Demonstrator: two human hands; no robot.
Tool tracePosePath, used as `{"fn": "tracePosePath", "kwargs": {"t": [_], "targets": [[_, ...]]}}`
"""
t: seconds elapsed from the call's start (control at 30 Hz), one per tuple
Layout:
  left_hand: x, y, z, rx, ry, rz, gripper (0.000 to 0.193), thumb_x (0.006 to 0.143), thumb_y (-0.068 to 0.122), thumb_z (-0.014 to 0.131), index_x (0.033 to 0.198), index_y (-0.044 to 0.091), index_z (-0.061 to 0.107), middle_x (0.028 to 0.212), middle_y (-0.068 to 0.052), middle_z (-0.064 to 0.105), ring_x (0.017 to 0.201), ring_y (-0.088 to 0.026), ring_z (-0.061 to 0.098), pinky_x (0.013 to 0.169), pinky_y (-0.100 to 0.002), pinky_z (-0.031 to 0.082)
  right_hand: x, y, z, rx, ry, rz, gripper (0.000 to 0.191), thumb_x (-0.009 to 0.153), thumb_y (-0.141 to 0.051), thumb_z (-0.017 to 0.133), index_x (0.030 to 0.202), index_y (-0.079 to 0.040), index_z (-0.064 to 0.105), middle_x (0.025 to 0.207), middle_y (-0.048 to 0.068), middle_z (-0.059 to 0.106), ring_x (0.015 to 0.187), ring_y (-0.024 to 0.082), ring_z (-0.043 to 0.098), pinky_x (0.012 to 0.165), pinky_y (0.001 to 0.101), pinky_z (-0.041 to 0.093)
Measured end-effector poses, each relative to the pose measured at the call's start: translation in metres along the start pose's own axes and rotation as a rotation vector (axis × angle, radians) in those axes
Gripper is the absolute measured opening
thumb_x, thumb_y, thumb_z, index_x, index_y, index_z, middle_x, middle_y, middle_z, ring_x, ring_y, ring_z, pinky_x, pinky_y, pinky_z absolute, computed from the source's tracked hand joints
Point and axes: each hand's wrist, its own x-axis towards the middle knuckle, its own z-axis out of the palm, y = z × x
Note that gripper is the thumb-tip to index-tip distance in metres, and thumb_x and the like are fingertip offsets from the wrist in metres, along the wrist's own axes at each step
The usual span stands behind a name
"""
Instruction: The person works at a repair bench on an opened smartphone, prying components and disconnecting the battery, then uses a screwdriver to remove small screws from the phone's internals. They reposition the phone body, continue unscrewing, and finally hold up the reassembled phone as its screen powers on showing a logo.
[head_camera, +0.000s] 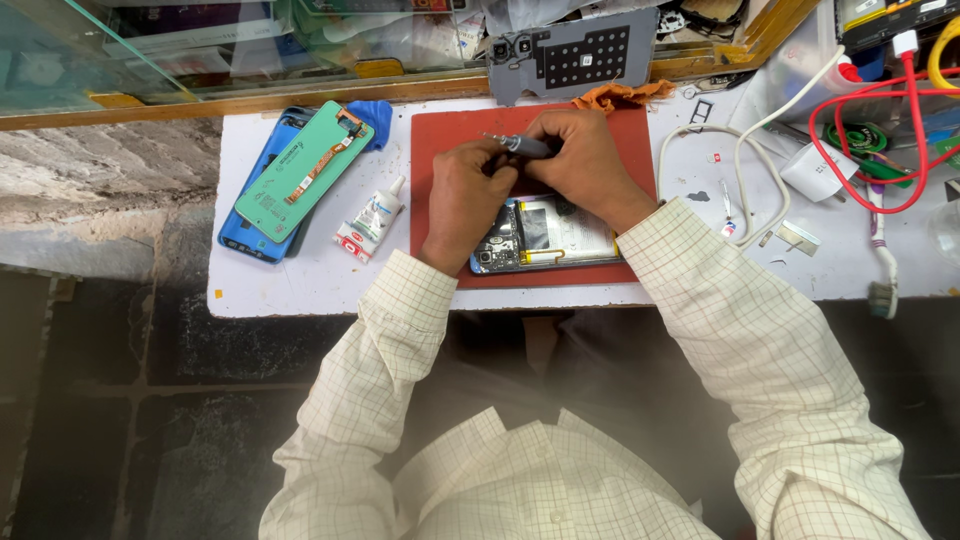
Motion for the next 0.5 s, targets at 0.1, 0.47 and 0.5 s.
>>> {"fn": "tracePosePath", "kwargs": {"t": [0.1,0.47,0.5], "targets": [[0.003,-0.004,-0.003,0.013,-0.010,0.012,0.019,0.082,-0.002,0.065,0.098,-0.004,0.076,0.087,-0.017,0.076,0.073,-0.026,0.075,0.068,-0.034,0.059,-0.002,0.001,-0.001,-0.038,0.029,-0.021,0.010,0.080,0.005,0.076,0.086,-0.001,0.072,0.078,-0.001,0.068,0.071,0.004,0.059,0.063,0.0222,0.048],[0.001,-0.015,-0.003,0.170,0.021,0.181,0.019,0.085,-0.003,0.065,0.101,-0.004,0.074,0.102,-0.019,0.074,0.094,-0.035,0.072,0.088,-0.041,0.058,0.004,0.000,-0.010,-0.047,-0.001,0.114,0.013,0.085,-0.005,0.084,0.094,0.000,0.076,0.081,0.000,0.073,0.073,0.004,0.061,0.066,0.0221,0.051],[0.001,-0.015,-0.003,0.173,0.017,0.176,0.019,0.084,-0.004,0.065,0.101,-0.004,0.074,0.102,-0.019,0.074,0.094,-0.035,0.072,0.088,-0.041,0.058,0.005,0.000,-0.013,-0.051,-0.013,0.105,0.012,0.086,-0.005,0.083,0.096,0.000,0.077,0.083,0.000,0.074,0.074,0.004,0.063,0.068,0.0218,0.052]]}}
